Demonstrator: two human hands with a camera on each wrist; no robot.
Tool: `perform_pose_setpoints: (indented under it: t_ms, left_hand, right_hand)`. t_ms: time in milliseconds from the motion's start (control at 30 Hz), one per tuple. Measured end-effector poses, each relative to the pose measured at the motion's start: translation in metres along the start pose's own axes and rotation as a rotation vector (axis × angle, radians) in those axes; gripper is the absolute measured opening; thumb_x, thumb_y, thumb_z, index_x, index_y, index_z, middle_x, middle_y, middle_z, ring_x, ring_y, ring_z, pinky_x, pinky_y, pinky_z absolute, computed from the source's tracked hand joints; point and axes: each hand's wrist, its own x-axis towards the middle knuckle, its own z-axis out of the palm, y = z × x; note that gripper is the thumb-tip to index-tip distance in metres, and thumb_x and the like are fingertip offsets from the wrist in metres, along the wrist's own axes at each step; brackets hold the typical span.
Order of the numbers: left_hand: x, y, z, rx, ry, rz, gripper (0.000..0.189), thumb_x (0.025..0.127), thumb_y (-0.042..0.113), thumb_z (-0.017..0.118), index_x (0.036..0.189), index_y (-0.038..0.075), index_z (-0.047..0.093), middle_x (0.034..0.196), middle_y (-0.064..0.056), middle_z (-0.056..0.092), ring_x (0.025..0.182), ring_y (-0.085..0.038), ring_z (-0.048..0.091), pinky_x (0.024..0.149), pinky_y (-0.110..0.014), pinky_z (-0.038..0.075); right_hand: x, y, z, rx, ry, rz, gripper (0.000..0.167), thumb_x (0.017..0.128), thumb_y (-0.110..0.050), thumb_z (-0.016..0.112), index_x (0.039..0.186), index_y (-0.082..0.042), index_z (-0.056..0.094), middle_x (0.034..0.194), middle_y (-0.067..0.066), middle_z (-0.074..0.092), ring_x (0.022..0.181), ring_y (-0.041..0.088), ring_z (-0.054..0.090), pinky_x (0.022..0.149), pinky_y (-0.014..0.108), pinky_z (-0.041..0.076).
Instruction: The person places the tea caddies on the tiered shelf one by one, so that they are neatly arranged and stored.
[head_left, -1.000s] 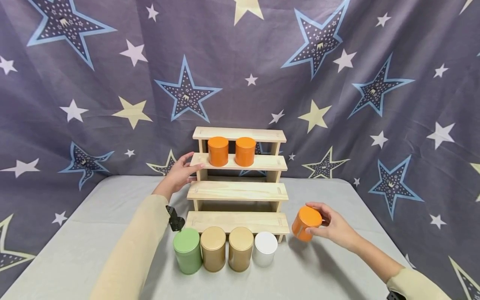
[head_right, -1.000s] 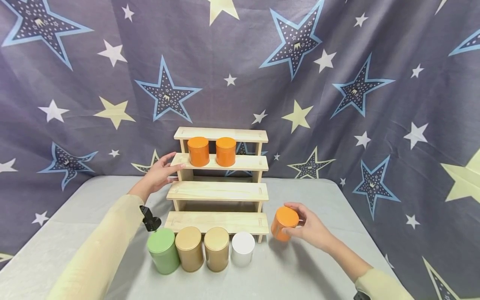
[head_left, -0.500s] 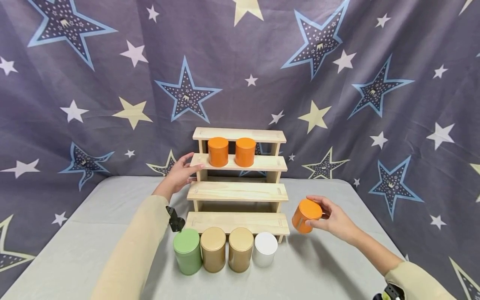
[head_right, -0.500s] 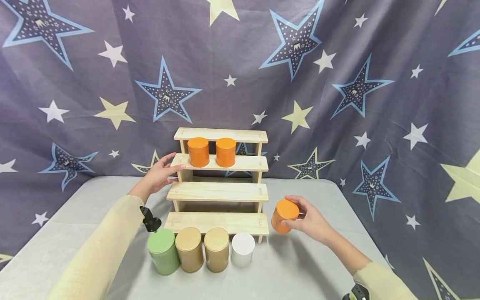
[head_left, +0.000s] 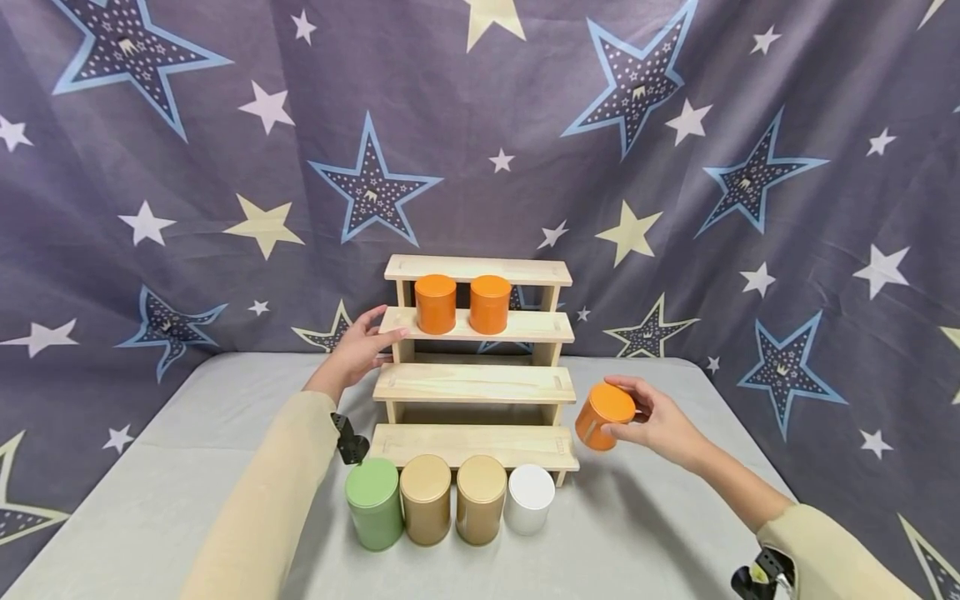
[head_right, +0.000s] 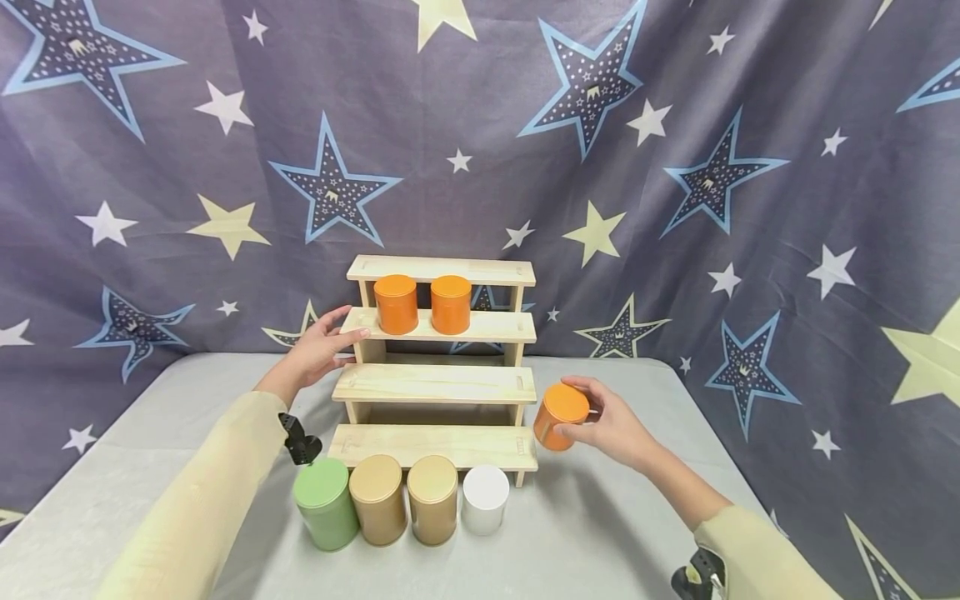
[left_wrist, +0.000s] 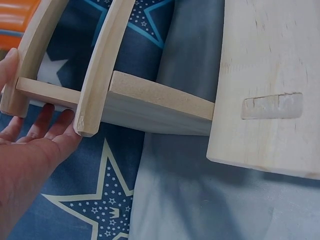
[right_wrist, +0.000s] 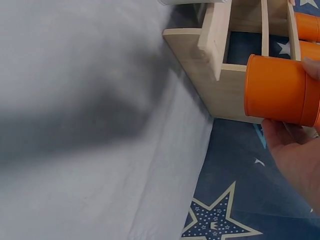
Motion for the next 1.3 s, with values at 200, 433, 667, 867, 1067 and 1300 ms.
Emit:
perform_pose_setpoints:
  t_ms: [200,433,667,867,1067,1300]
  left_hand:
    - [0.0,0.001,0.0,0.005,0.006,-0.007,0.084,0.089,0.024,0.065,0.151,0.022,0.009,0.152,-0.018,0.025,0.135,-0.036,0.035,0.107,-0.055,0.034]
    - [0.0,0.002,0.001,0.005,0.011,-0.009,0.085,0.088,0.025,0.065,0.151,0.023,0.009,0.152,-0.018,0.025,0.135,-0.035,0.035,0.107,-0.055,0.034]
    - [0.001,0.001,0.001,0.008,0.01,-0.008,0.086,0.088,0.026,0.066,0.151,0.023,0.009,0.152,-0.018,0.025,0.135,-0.035,0.035,0.108,-0.056,0.033]
    - [0.0,0.001,0.001,0.013,0.013,-0.007,0.085,0.088,0.025,0.066,0.151,0.023,0.009,0.152,-0.018,0.026,0.135,-0.036,0.036,0.107,-0.056,0.033]
    - [-0.002,0.002,0.002,0.015,0.022,-0.016,0.084,0.088,0.025,0.065,0.151,0.024,0.01,0.153,-0.018,0.025,0.135,-0.035,0.035,0.108,-0.057,0.032]
    - [-0.003,0.002,0.002,0.02,0.026,-0.021,0.086,0.087,0.026,0.066,0.151,0.024,0.01,0.153,-0.017,0.024,0.136,-0.035,0.035,0.108,-0.057,0.032]
  right_hand:
    - [0.009,-0.009,0.0,0.004,-0.001,-0.015,0.067,0.077,-0.013,0.077,0.134,0.001,0.044,0.125,0.02,0.055,0.098,0.006,0.058,0.082,0.016,0.05]
    - [0.018,-0.014,0.001,0.0,-0.008,-0.015,0.068,0.077,-0.013,0.077,0.134,-0.001,0.043,0.126,0.018,0.054,0.1,0.014,0.058,0.082,0.016,0.051]
    - [0.023,-0.021,0.002,-0.01,-0.021,0.012,0.068,0.078,-0.015,0.076,0.135,-0.001,0.042,0.126,0.018,0.054,0.104,0.028,0.057,0.081,0.016,0.051]
    - [0.029,-0.026,0.007,0.018,-0.027,0.01,0.068,0.077,-0.013,0.077,0.134,-0.001,0.042,0.125,0.02,0.054,0.104,0.029,0.058,0.08,0.016,0.051]
    - [0.035,-0.028,0.014,0.034,-0.037,0.004,0.068,0.077,-0.012,0.076,0.135,-0.001,0.042,0.126,0.02,0.054,0.105,0.03,0.058,0.081,0.017,0.051]
    - [0.041,-0.034,0.022,0.023,-0.048,0.005,0.069,0.078,-0.015,0.076,0.136,-0.004,0.041,0.125,0.018,0.055,0.107,0.029,0.058,0.083,0.023,0.052]
